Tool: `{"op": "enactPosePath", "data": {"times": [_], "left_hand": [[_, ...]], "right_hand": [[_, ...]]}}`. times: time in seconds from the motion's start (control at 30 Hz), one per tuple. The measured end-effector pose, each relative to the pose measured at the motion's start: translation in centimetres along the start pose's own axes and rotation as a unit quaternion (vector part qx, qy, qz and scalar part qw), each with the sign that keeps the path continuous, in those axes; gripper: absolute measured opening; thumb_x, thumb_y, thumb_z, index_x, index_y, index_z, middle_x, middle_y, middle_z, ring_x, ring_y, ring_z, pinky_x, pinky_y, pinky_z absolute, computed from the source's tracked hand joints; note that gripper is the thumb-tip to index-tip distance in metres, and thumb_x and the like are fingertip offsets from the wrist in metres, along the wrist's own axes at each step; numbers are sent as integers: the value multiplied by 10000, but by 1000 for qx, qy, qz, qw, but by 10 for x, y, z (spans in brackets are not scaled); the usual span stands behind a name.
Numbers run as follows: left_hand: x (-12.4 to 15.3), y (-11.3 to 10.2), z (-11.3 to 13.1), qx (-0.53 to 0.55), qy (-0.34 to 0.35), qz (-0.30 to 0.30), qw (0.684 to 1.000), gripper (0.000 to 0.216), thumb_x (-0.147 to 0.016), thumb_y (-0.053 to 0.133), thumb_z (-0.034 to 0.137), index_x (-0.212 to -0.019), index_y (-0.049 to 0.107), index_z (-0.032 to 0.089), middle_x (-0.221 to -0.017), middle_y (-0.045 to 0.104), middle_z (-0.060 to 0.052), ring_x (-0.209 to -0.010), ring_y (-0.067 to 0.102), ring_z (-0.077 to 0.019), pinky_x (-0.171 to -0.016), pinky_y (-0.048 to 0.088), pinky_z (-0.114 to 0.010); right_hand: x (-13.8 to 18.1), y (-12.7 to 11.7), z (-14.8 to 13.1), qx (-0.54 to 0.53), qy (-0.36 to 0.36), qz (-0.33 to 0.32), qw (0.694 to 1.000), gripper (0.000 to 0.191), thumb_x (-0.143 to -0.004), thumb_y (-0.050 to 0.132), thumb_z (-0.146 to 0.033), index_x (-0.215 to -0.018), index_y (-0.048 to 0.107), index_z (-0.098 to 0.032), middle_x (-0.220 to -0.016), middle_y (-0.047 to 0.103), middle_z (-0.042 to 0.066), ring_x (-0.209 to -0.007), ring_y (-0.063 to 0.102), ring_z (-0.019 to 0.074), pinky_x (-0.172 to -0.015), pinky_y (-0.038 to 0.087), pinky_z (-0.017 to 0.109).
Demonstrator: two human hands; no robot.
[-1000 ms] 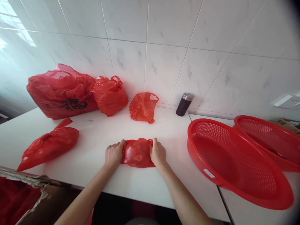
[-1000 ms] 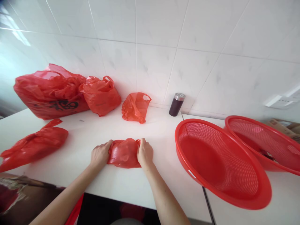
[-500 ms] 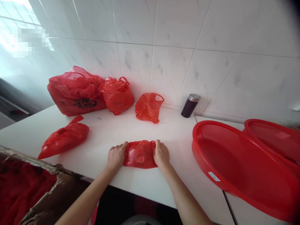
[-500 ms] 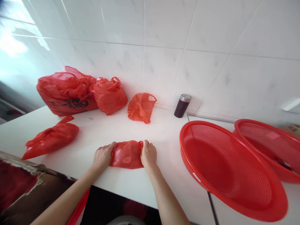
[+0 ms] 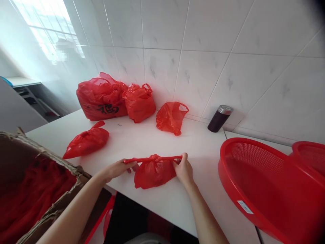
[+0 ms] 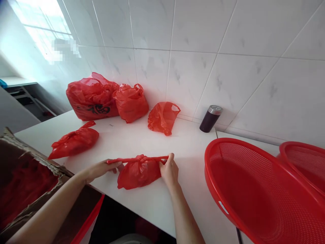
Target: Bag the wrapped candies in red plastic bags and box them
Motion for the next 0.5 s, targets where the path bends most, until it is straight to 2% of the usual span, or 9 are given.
{"op": "enactPosePath", "data": {"times": [0.1,0.17,0.2,0.23,0.27,0.33,0.37,0.43,0.5], "left_hand": [[-3,-27,21,10,-5,121,993,447,-915,389,378,-1277,590,210,-1202,658,-109,-976,642,-229,-837,516,-374],[-2,-31,56,-18,44,220,974,491,-924,397,350,-1395,461,223,-1371,532,-128,-1160,551,-250,-970,442,-431],[-2,-24,78,-48,82,240,966,482,-920,430,351,-1388,468,243,-1405,501,-117,-1223,503,-259,-1024,394,-449],[-5,-9,99,-89,123,222,963,459,-899,492,365,-1346,518,265,-1396,514,-100,-1255,477,-273,-1055,358,-463],[-11,11,114,-130,139,167,967,440,-869,551,368,-1298,567,274,-1348,560,-94,-1242,490,-291,-1053,353,-477],[-24,39,124,-176,126,60,975,331,-816,617,327,-1129,683,241,-1134,683,-97,-1095,593,-308,-966,425,-465],[-30,41,123,-179,110,27,977,264,-798,627,301,-1034,717,223,-1025,716,-89,-999,634,-297,-902,464,-433],[-36,19,119,-162,94,8,982,162,-780,634,275,-885,738,210,-886,738,-48,-851,665,-242,-789,499,-342],[-35,-28,112,-139,88,14,986,170,-792,630,313,-888,734,220,-882,742,5,-811,661,-186,-740,495,-265]], "right_hand": [[-1,-3,4,-30,17,7,999,345,-803,554,-467,-917,294,-270,-760,625,-29,-651,614,192,-565,446,290],[-1,-3,6,-63,22,5,998,358,-791,570,-478,-922,307,-272,-772,626,-31,-657,615,187,-570,455,288],[-1,-2,6,-84,22,1,996,357,-784,580,-474,-926,322,-272,-787,631,-27,-666,617,187,-575,459,289],[-1,-1,5,-108,20,-1,994,358,-777,592,-471,-932,339,-271,-796,634,-24,-672,618,186,-583,462,291],[0,-1,5,-130,18,-1,991,367,-766,607,-474,-939,356,-269,-787,631,-25,-670,614,186,-590,464,292],[0,-4,5,-171,10,7,985,414,-736,645,-493,-971,394,-263,-743,605,-39,-652,595,176,-604,468,288],[0,-6,4,-188,6,12,982,448,-722,659,-508,-1006,417,-259,-728,587,-48,-635,578,166,-608,468,284],[-1,-8,4,-211,2,11,978,540,-715,665,-541,-1119,447,-258,-740,564,-52,-607,541,147,-605,467,276],[-1,-7,3,-210,3,-3,978,615,-740,638,-567,-1236,432,-267,-798,567,-37,-613,530,142,-603,470,276]]}}
Point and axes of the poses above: each hand's wrist, its own x-axis away from the middle knuckle, its own y-axis out of the palm, z = x × y, the point moved 9 cm from there along -x, towards the middle knuckle
